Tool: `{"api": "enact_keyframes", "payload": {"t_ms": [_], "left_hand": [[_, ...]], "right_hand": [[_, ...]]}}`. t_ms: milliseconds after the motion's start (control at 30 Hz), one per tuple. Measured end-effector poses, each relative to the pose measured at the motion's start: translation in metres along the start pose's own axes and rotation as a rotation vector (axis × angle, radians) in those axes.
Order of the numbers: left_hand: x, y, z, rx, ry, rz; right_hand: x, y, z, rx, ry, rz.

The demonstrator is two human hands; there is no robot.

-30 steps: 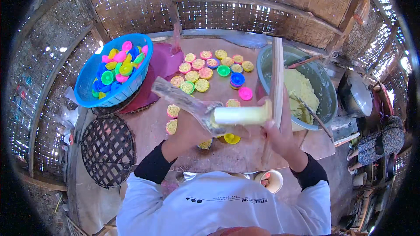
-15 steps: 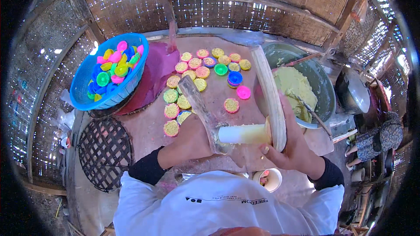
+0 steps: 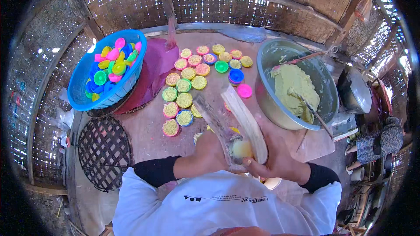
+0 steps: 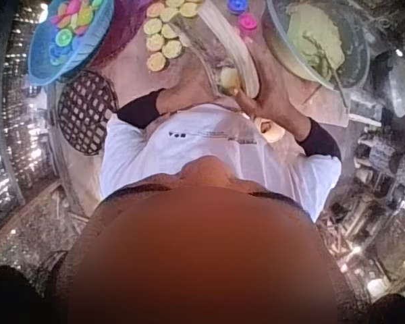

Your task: The person scoops yellow dough from a large bowl and fills small colorful plastic molds arranged on a wooden table. They use a wooden tool to press the dough into the molds and then release the formed cakes onto the table surface.

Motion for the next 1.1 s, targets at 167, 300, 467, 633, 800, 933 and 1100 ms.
{"api": "enact_keyframes", "payload": {"t_ms": [167,300,467,633,800,933,1100], "left_hand": [[0.020,-0.001,-0.030,-0.184,-0.038,0.103],[0.055,0.037,-0.041,-0.375,-0.031,0.345],[0.100,0.081,-0.048,-1.211,-0.356,-0.025],[0.125,0.083,-0.067,-2.058,-0.308,-0.092],[0.123,0.047,-0.103,-2.169,-0.066,0.077],[0.113,0.036,-0.128,-2.255,-0.160,-0.041],[0.106,0.031,-0.155,-2.213,-0.075,0.093]], "right_hand": [[0.013,-0.008,0.019,0.389,-0.100,0.062],[-0.009,-0.023,0.057,1.050,-1.002,-0.439],[-0.005,-0.007,0.064,1.190,-0.888,-0.383],[-0.013,-0.024,0.110,0.948,-0.962,-0.570],[-0.008,-0.040,0.115,0.821,-1.073,-0.629],[-0.009,-0.058,0.132,0.634,-1.044,-0.586],[-0.011,-0.075,0.144,0.528,-0.939,-0.579]]}}
Point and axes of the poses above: each hand's wrist, its own x-axis towards the middle knuckle, its own y-axis out of the back of the hand, z = x × y, the point moved 8 cm from there along x, towards the middle knuckle, and after that the axes turned 11 degrees about z, right-handed, at the moved point
